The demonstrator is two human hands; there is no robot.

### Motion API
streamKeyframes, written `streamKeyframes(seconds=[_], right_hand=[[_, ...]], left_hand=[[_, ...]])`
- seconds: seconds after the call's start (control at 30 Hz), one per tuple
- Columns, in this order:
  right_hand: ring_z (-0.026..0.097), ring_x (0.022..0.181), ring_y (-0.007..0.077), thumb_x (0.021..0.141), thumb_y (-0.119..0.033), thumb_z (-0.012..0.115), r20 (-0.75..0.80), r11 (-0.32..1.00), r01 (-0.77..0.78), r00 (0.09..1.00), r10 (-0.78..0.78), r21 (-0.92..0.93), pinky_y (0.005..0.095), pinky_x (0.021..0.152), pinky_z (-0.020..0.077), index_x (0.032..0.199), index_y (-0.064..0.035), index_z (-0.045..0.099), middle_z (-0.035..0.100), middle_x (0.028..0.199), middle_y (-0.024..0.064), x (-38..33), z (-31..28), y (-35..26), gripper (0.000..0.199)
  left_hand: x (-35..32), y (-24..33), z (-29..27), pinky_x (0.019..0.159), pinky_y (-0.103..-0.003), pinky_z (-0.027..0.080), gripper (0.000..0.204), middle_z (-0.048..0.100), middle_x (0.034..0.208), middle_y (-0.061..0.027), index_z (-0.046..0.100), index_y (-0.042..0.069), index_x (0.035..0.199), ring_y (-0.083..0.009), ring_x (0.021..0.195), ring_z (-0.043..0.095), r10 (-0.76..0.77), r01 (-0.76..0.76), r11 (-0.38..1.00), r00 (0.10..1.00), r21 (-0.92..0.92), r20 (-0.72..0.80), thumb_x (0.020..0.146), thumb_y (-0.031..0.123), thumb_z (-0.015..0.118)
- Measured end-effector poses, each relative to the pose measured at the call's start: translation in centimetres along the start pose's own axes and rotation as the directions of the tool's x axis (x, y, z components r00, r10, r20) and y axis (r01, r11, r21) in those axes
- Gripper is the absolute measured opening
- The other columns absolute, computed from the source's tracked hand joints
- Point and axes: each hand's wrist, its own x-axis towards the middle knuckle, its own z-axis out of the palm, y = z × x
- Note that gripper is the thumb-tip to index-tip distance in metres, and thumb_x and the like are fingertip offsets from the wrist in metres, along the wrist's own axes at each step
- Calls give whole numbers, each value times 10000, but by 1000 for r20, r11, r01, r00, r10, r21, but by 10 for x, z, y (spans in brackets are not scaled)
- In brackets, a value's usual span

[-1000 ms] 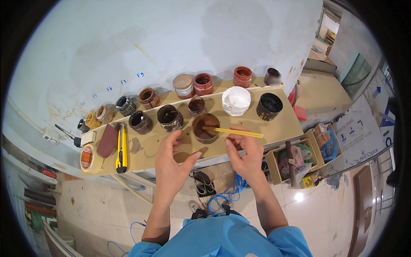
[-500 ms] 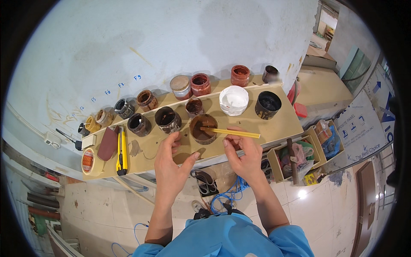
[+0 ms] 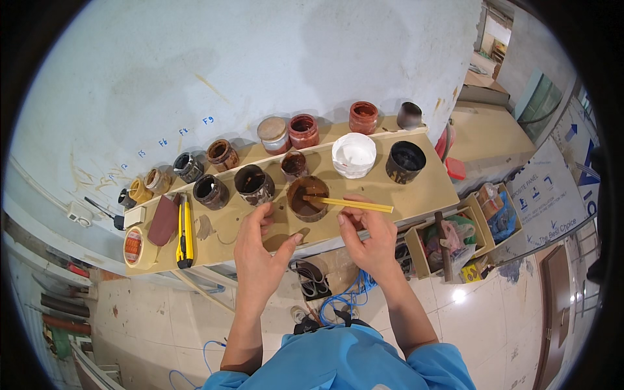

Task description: The person mixes a brown paste in a small jar using a yellow stick, then adds white powder from a white container and continues stirring. They transfer some of the mixture into another jar and stir again, repeating the process with different jars on a shelf.

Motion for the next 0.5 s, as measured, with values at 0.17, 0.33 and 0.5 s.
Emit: streamKeyframes(seconds=[0.17, 0.33, 0.5], right_hand=[[761, 826, 128, 951, 45, 763, 3, 1000, -7, 1000, 7, -5, 277, 719, 624, 1180, 46, 691, 788, 1115, 135, -1, 0, 3, 241], [757, 823, 126, 950, 49, 759, 9, 1000, -13, 1000, 13, -1, 280, 718, 623, 1182, 45, 692, 788, 1113, 135, -1, 0, 0, 242], [758, 835, 127, 946, 54, 761, 2, 1000, -1, 1000, 1, 4, 281, 725, 624, 1176, 43, 695, 784, 1141, 140, 1, -1, 1, 240]], left_hand=[[0, 1, 0, 1021, -413, 532, 746, 700, 1341, -176, 575, -7, 1463, -294, 1176, 688, -36, 36, 999, 999, -11, 10, 815, 131, 920], [-1, 1, 0, 1020, -410, 532, 741, 695, 1361, -173, 575, -4, 1461, -292, 1180, 690, -31, 31, 1000, 999, 5, 13, 815, 122, 916], [0, 0, 3, 975, -434, 558, 710, 691, 1274, -193, 589, -2, 1412, -338, 1132, 699, 27, -26, 999, 999, 24, -19, 805, 139, 929]])
